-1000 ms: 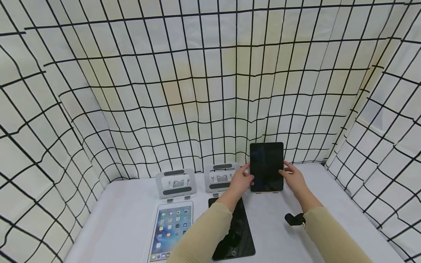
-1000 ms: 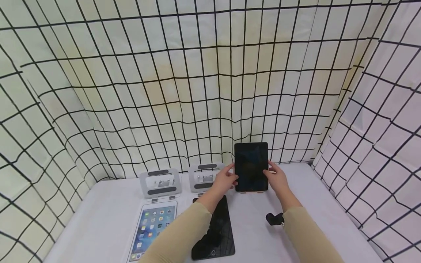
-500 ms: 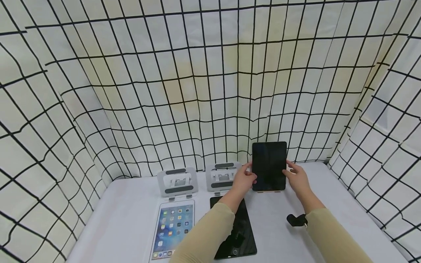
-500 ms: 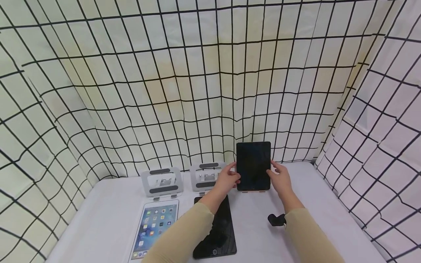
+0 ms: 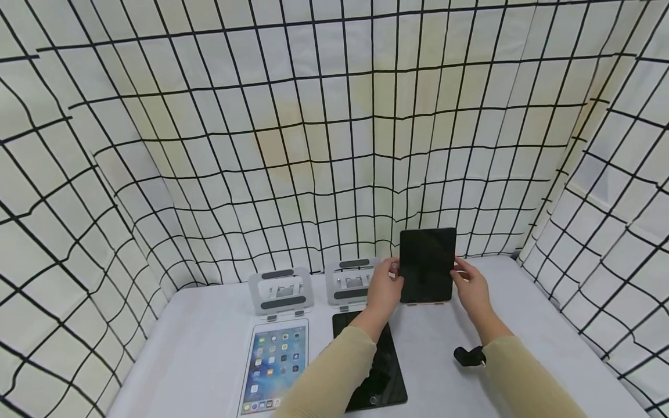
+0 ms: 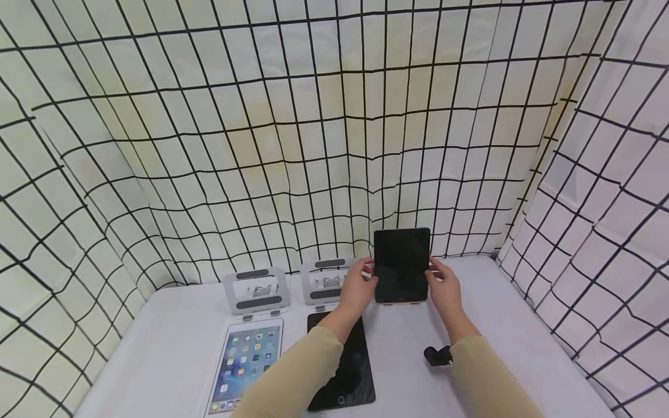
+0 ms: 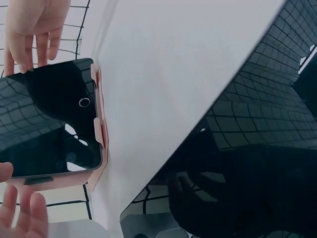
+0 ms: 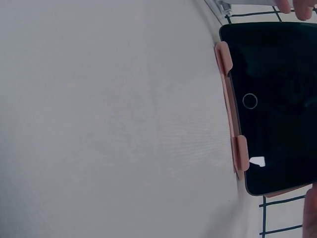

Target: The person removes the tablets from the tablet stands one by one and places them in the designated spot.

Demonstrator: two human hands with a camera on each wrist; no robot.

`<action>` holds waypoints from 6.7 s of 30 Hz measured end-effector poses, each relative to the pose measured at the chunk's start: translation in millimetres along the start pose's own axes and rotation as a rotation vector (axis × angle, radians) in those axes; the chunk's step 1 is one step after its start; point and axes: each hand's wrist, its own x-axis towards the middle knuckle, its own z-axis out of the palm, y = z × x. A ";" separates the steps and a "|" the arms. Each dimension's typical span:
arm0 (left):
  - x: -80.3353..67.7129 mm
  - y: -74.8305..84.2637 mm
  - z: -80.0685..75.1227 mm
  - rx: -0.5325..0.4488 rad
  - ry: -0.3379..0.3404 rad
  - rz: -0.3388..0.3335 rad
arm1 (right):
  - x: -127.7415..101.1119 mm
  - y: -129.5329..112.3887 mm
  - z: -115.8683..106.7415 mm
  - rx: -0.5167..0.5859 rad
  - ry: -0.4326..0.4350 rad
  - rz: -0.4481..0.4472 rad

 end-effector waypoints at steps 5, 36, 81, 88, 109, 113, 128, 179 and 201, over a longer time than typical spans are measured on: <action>-1.7 -5.7 3.3 -0.039 0.014 0.004 | -4.3 4.7 1.6 0.030 0.030 -0.004; 2.6 -12.3 -1.7 -0.071 0.111 0.118 | -4.8 -14.3 0.4 -0.005 0.022 -0.107; -83.8 -16.6 -10.6 -0.355 -0.143 -0.166 | -44.7 3.5 -60.6 0.052 -0.554 0.182; -91.3 -15.8 -5.3 -0.357 -0.155 -0.226 | -49.3 9.9 -62.4 0.026 -0.571 0.259; -101.6 -9.6 4.0 -0.208 -0.281 -0.415 | -66.2 27.8 -79.8 0.067 -0.718 0.315; -103.3 -8.0 5.7 -0.159 -0.317 -0.411 | -69.2 30.1 -82.9 0.070 -0.731 0.328; -99.8 -2.9 1.0 -0.077 -0.418 -0.378 | -66.6 30.9 -82.2 0.066 -0.755 0.363; -106.0 -0.5 -0.4 0.388 -0.444 -0.238 | -52.6 43.1 -96.1 -0.132 -0.913 0.188; -100.8 7.1 -15.4 0.205 -0.452 -0.233 | -61.7 36.7 -103.3 -0.163 -0.813 0.174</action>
